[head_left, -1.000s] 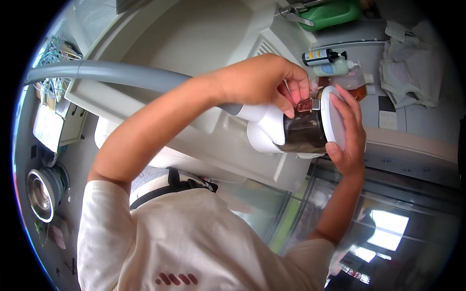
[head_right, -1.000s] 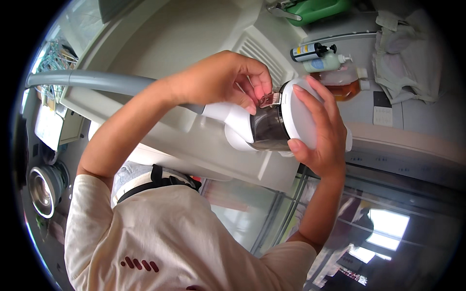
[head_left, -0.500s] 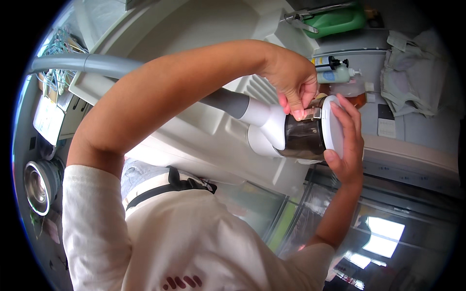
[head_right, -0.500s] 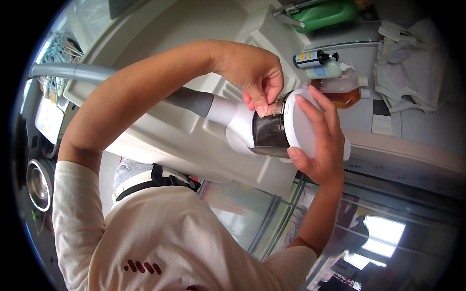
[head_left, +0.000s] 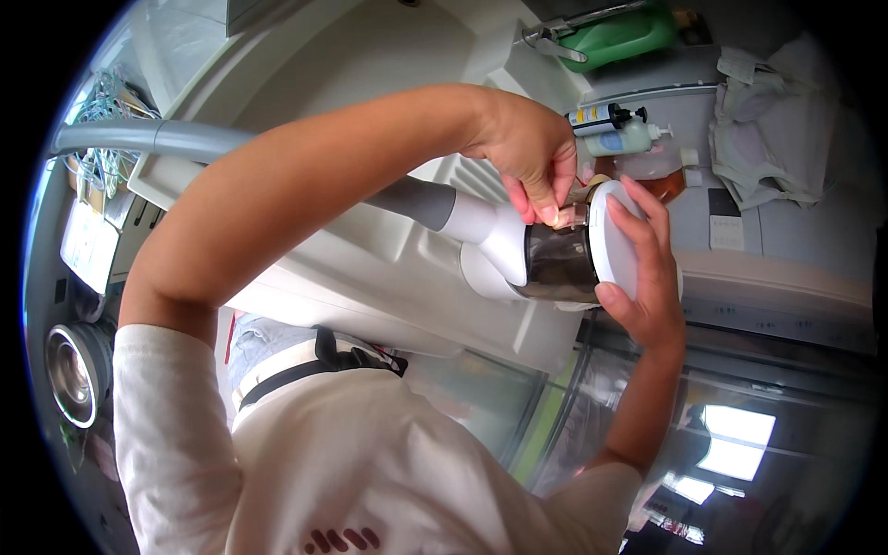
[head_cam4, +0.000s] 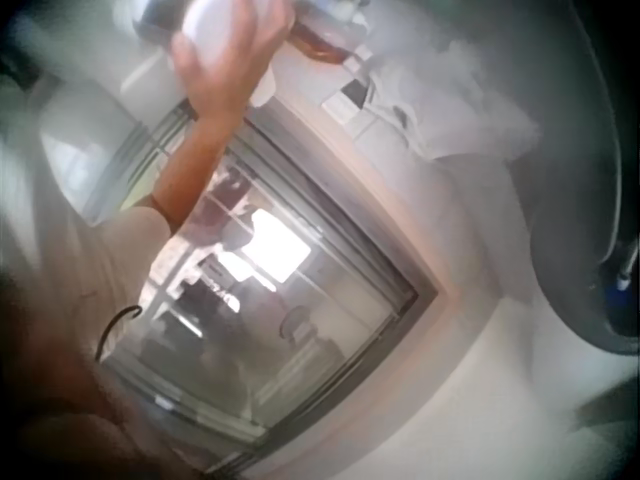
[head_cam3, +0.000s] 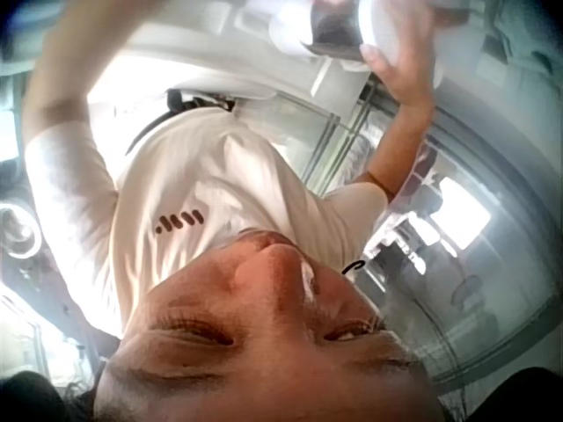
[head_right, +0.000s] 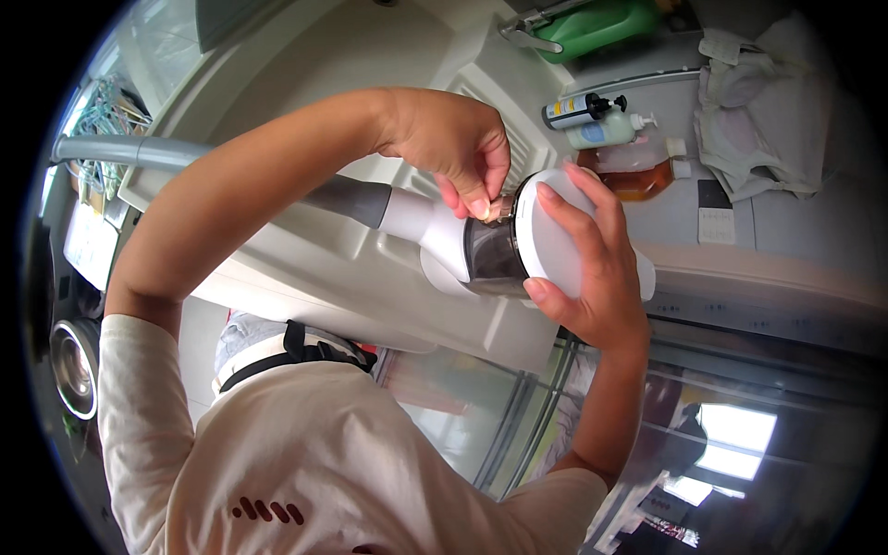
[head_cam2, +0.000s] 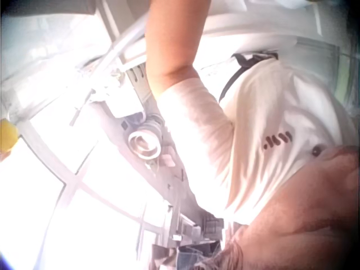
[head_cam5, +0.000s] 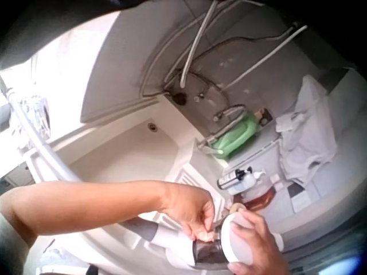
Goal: The person assembles a handheld cleaning device by attaching a long gray tube to a white motor unit, then securing a gray microfiber pad onto the device's head. The person manipulates the device components and the pad by hand to complete the assembly.
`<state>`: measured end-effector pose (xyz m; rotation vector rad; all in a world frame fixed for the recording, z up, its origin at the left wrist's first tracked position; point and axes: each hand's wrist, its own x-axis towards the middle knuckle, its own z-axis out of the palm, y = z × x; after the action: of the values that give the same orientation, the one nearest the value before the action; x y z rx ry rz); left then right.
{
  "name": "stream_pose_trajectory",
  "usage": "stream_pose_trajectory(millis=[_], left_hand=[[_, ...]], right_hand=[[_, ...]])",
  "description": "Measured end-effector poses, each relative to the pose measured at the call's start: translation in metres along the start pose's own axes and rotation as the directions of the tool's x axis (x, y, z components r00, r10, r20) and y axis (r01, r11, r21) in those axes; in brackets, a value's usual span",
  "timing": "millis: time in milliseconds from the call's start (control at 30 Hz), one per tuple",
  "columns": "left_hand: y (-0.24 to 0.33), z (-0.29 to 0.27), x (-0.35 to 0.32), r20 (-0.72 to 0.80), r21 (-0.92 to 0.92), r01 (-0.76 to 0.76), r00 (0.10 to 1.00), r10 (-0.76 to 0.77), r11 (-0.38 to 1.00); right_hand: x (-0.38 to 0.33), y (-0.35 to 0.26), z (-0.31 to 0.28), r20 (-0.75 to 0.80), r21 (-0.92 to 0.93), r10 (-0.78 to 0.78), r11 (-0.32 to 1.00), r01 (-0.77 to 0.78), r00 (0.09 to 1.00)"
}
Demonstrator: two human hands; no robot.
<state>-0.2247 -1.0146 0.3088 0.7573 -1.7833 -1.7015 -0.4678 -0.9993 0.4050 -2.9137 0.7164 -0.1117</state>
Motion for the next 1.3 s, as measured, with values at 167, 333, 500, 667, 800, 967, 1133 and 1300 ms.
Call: stream_pose_trajectory(millis=[167,333,500,667,800,967,1133,1300], left_hand=[[0.002,0.003,-0.001,-0.031,-0.032,0.043,0.999,-0.044,0.999],[-0.006,0.002,0.003,-0.012,-0.068,0.020,1.000,-0.021,0.997],[-0.010,0.003,-0.004,-0.047,-0.072,-0.035,0.998,0.032,0.997],[-0.009,0.008,-0.011,-0.115,-0.091,-0.037,0.993,0.027,0.995],[-0.017,0.007,-0.007,-0.078,-0.148,-0.085,0.994,0.074,0.985],[-0.022,0.007,-0.004,-0.107,-0.098,-0.094,0.991,0.084,0.991],[-0.023,0.007,-0.007,-0.110,-0.179,-0.142,0.986,0.124,0.974],[-0.027,0.006,-0.005,-0.156,-0.047,-0.134,0.980,0.125,0.990]], right_hand=[[0.004,-0.009,-0.003,0.034,-0.039,0.021,0.999,-0.020,0.999],[0.007,-0.013,-0.006,0.073,-0.134,-0.026,0.990,0.035,0.997],[0.010,0.004,-0.010,0.125,0.095,0.019,0.995,-0.031,0.992],[0.021,0.000,-0.007,0.125,0.200,0.111,0.970,-0.135,0.986],[0.023,-0.004,-0.005,0.125,0.072,0.109,0.990,-0.119,0.986],[0.030,-0.007,-0.003,0.080,0.140,0.073,0.987,-0.084,0.994],[0.016,0.009,-0.005,-0.060,0.442,0.269,0.871,-0.216,0.961],[0.020,0.013,-0.001,-0.053,0.449,0.310,0.856,-0.255,0.949]])
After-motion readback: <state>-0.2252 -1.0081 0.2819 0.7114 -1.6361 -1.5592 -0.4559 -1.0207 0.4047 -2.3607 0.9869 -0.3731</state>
